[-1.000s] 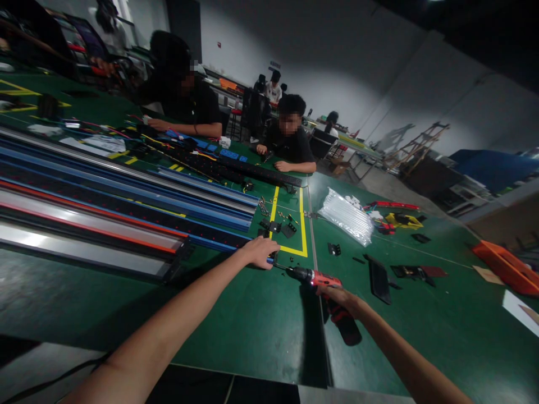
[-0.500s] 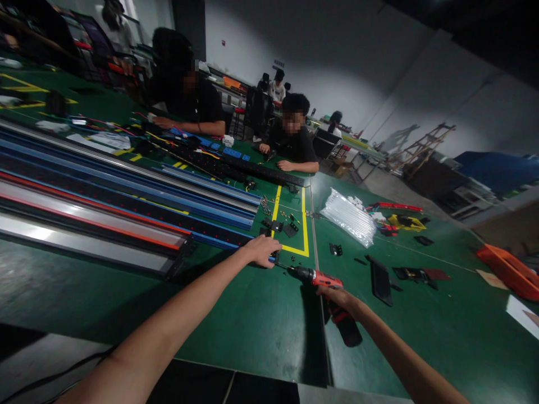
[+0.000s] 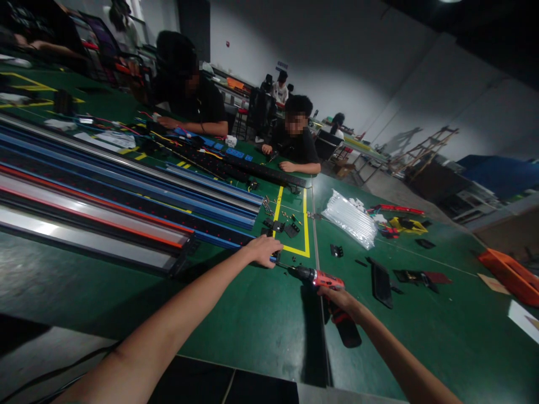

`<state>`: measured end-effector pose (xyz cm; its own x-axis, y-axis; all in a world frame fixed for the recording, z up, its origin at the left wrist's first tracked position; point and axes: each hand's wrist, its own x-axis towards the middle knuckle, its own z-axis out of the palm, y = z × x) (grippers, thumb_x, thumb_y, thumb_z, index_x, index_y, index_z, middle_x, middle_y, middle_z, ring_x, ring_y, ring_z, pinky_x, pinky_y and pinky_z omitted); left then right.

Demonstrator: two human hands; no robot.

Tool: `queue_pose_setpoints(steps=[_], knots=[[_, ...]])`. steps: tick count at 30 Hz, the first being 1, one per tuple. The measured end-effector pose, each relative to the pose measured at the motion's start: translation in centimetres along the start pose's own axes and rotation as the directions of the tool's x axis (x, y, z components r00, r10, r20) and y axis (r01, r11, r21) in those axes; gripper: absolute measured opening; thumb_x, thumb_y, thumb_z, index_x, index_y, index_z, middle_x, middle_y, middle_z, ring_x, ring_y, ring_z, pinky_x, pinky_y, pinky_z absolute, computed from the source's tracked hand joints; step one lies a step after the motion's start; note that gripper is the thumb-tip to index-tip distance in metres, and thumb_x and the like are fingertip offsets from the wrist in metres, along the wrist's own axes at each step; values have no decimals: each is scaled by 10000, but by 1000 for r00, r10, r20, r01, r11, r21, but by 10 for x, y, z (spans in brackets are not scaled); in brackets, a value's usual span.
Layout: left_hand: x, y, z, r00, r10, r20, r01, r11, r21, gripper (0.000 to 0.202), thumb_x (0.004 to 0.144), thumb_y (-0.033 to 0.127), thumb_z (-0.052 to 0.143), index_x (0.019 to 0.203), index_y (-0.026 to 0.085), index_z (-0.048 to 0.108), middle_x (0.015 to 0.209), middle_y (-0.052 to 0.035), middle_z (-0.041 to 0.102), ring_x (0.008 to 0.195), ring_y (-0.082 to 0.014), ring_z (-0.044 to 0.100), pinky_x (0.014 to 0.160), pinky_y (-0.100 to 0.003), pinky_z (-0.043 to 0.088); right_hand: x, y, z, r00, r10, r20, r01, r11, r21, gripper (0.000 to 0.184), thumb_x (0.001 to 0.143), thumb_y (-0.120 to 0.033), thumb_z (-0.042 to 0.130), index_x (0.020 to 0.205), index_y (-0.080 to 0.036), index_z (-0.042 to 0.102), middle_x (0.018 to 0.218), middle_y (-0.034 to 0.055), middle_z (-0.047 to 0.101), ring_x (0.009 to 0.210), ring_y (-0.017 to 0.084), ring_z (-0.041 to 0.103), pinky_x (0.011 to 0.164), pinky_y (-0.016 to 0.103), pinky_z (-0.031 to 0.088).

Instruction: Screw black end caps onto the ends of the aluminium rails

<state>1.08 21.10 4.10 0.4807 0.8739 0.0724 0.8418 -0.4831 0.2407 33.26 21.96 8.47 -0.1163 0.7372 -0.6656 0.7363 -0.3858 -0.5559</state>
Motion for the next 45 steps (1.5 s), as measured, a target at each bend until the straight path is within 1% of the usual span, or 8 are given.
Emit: queue_pose_setpoints(steps=[6, 12, 19, 25, 31, 37, 40, 45], knots=[[0, 0, 0, 1000, -7, -5, 7, 1000, -2, 456, 689, 464, 658, 1067, 227, 561, 1070, -57, 647, 983, -261, 598, 785, -358, 443, -6, -8, -1, 997, -6, -76, 4, 999, -35, 170, 756, -292, 665, 710, -180, 546, 527, -46, 512, 444, 89, 484, 420, 183, 395], [-1, 0, 0, 1000, -7, -5, 7, 1000, -6, 458, 688, 462, 659, 1068, 225, 564, 1064, -61, 645, 975, -266, 597, 789, -372, 442, -10, -11, -2, 996, -8, -88, 4, 999, -45, 178, 750, -296, 655, 681, -188, 532, 516, -40, 497, 448, 98, 473, 417, 199, 373], [-1, 0, 1, 1000, -9, -10, 9, 1000, 5, 438, 680, 463, 664, 1038, 229, 570, 1050, -59, 646, 969, -265, 600, 779, -358, 441, -12, -12, 2, 995, 3, -97, -10, 997, -78, 220, 742, -353, 674, 694, -199, 524, 512, -38, 486, 463, 114, 466, 410, 214, 367], [-1, 0, 0, 1000, -5, -26, 5, 1000, 3, 411, 678, 446, 667, 1014, 228, 573, 1017, -50, 651, 940, -255, 608, 765, -348, 438, -3, -5, -2, 991, -83, -107, 67, 987, -146, 227, 747, -373, 652, 691, -203, 513, 530, -46, 498, 451, 107, 474, 417, 215, 376], [-1, 0, -1, 1000, 6, -13, -6, 1000, 3, 453, 686, 468, 661, 1051, 220, 562, 1043, -62, 648, 932, -260, 606, 767, -361, 439, 3, -7, -10, 977, -131, -166, 76, 950, -302, 269, 737, -455, 641, 698, -204, 553, 539, -39, 538, 507, 136, 547, 474, 221, 411], [-1, 1, -2, 1000, -2, -14, 2, 1000, -5, 437, 684, 459, 663, 1037, 221, 563, 1039, -63, 652, 927, -258, 609, 766, -352, 436, 0, -9, -13, 957, -196, -213, 91, 902, -423, 309, 741, -492, 627, 634, -210, 559, 556, -14, 566, 536, 153, 559, 484, 229, 381], [-1, 1, -1, 1000, 1, -18, -1, 1000, -13, 440, 681, 455, 667, 1040, 222, 567, 1045, -63, 652, 927, -261, 610, 772, -357, 436, -4, -10, -12, 946, -218, -238, 92, 889, -449, 303, 745, -486, 627, 634, -209, 573, 570, -3, 579, 552, 160, 561, 488, 233, 363], [-1, 1, 0, 1000, -4, -12, 4, 1000, -19, 459, 678, 457, 671, 1059, 223, 570, 1060, -66, 649, 951, -264, 604, 791, -365, 433, -6, -8, -11, 943, -243, -229, 112, 877, -468, 300, 764, -485, 602, 658, -205, 583, 573, -7, 573, 561, 157, 557, 507, 232, 369]])
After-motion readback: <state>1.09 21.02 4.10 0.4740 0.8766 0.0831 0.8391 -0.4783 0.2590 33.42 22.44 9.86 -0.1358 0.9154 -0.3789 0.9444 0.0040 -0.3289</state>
